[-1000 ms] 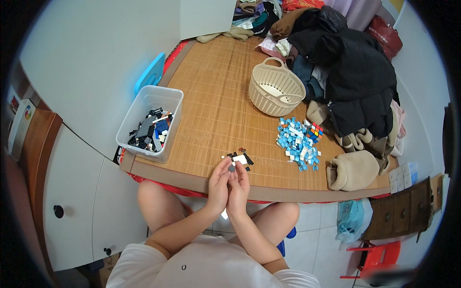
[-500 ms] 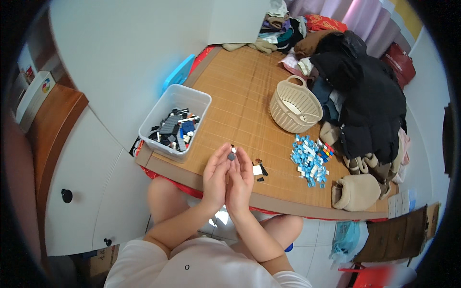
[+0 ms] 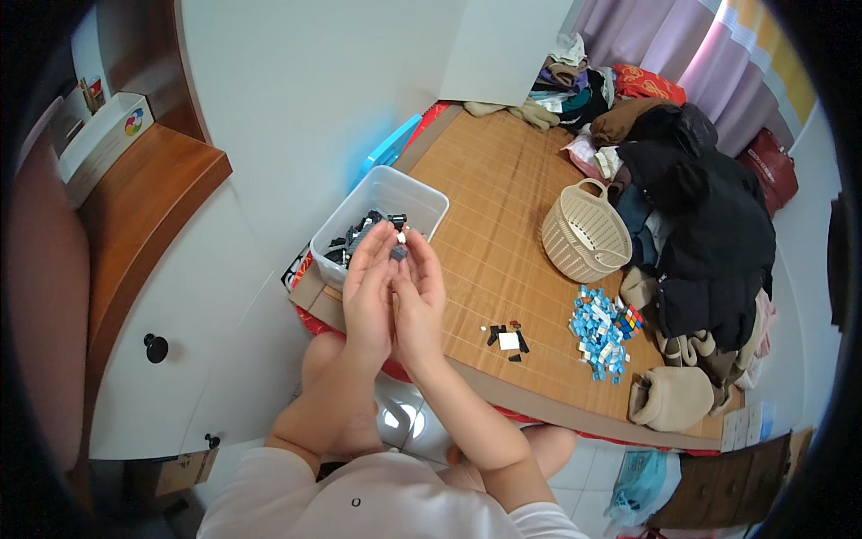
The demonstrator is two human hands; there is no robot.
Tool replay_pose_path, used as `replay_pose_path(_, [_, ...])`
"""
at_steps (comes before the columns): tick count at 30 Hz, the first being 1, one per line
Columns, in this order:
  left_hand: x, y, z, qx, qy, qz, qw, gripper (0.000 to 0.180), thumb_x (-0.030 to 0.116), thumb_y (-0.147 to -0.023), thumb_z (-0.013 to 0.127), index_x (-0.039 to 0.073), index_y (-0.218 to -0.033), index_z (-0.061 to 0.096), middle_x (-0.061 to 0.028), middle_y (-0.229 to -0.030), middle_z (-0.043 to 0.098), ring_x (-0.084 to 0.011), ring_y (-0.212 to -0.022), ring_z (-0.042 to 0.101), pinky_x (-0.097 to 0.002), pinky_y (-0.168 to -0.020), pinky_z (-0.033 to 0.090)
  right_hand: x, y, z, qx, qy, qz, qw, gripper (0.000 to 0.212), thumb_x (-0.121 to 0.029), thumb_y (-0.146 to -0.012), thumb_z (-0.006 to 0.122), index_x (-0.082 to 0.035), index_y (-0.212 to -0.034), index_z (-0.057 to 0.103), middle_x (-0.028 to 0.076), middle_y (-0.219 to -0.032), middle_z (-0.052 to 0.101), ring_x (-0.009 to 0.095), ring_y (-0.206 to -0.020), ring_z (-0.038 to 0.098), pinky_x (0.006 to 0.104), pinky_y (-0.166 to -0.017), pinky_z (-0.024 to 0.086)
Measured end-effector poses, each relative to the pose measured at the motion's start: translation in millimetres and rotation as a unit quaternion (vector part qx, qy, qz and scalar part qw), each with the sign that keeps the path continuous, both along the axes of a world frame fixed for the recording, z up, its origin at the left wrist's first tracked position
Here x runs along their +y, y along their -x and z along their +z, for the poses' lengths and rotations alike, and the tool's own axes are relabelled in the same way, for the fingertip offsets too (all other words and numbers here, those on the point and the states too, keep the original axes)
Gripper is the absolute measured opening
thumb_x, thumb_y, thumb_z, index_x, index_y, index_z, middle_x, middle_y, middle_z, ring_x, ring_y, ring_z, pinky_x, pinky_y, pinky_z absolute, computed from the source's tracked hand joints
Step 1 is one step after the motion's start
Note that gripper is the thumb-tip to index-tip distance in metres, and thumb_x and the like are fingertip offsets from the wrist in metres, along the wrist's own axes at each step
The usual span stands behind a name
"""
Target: The person sits at a table and assembles small plastic building blocks by hand. They pick up individual pieces from a pile and a container, connect them to a growing structure, and occasionally separate pieces to adjust the build.
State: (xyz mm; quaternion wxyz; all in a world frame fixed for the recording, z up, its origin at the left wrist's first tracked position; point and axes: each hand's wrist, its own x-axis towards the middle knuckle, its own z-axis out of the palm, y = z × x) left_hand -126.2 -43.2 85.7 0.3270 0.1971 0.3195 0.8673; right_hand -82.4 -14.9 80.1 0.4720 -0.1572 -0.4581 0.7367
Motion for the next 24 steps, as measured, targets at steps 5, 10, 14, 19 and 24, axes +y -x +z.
replay_pose_path(5, [1.6, 25.0, 0.8, 0.027, 0.007, 0.029, 0.999, 0.047, 0.009, -0.089, 0.032, -0.004, -0.134, 0.028, -0.0166, -0.138, 0.031, -0.0241, -0.132, 0.027, -0.0354, -0.108, 0.022, 7.1, 13.9, 1.9, -0.063, -0.031, -0.008, 0.998, 0.057, 0.01, -0.077, 0.034, 0.002, -0.133, 0.029, 0.014, -0.139, 0.028, 0.023, -0.132, 0.024, 0.0357, -0.11, 0.018])
replay_pose_path(10, [-1.3, 38.5, -6.1, 0.052, 0.003, 0.061, 0.997, 0.047, 0.011, -0.09, 0.031, -0.003, -0.135, 0.028, -0.0168, -0.139, 0.031, -0.0243, -0.132, 0.026, -0.0359, -0.108, 0.019, 14.5, 9.2, -4.4, -0.052, -0.026, -0.003, 0.998, 0.059, 0.01, -0.077, 0.035, 0.0, -0.134, 0.028, 0.014, -0.139, 0.029, 0.023, -0.132, 0.024, 0.0364, -0.11, 0.015])
replay_pose_path(14, [-4.1, 30.1, -2.9, 0.043, 0.012, 0.056, 0.997, 0.046, 0.01, -0.089, 0.032, -0.003, -0.134, 0.03, -0.0165, -0.138, 0.032, -0.0245, -0.132, 0.027, -0.0362, -0.108, 0.019, 15.6, -2.7, -9.9, -0.05, -0.018, -0.006, 0.999, 0.057, 0.009, -0.078, 0.036, 0.002, -0.134, 0.029, 0.015, -0.139, 0.031, 0.023, -0.132, 0.025, 0.0346, -0.11, 0.017])
replay_pose_path(19, [-6.7, 2.4, -0.4, 0.026, -0.011, -0.021, 0.999, 0.041, 0.007, -0.092, 0.038, -0.005, -0.131, 0.033, -0.0148, -0.133, 0.038, -0.0214, -0.127, 0.034, -0.0335, -0.107, 0.024, 15.1, -27.9, -12.5, -0.032, -0.001, -0.016, 0.999, 0.054, 0.008, -0.08, 0.036, 0.002, -0.134, 0.029, 0.015, -0.139, 0.029, 0.022, -0.132, 0.025, 0.0339, -0.109, 0.02])
replay_pose_path(24, [0.6, -38.3, -18.2, 0.057, 0.045, -0.11, 0.991, 0.041, 0.008, -0.091, 0.037, -0.003, -0.13, 0.036, -0.015, -0.134, 0.039, -0.0217, -0.128, 0.033, -0.0343, -0.107, 0.024, 18.8, -66.4, -35.1, -0.056, 0.021, -0.069, 0.996, 0.053, 0.008, -0.081, 0.038, 0.002, -0.133, 0.03, 0.014, -0.139, 0.029, 0.022, -0.132, 0.025, 0.0333, -0.11, 0.019])
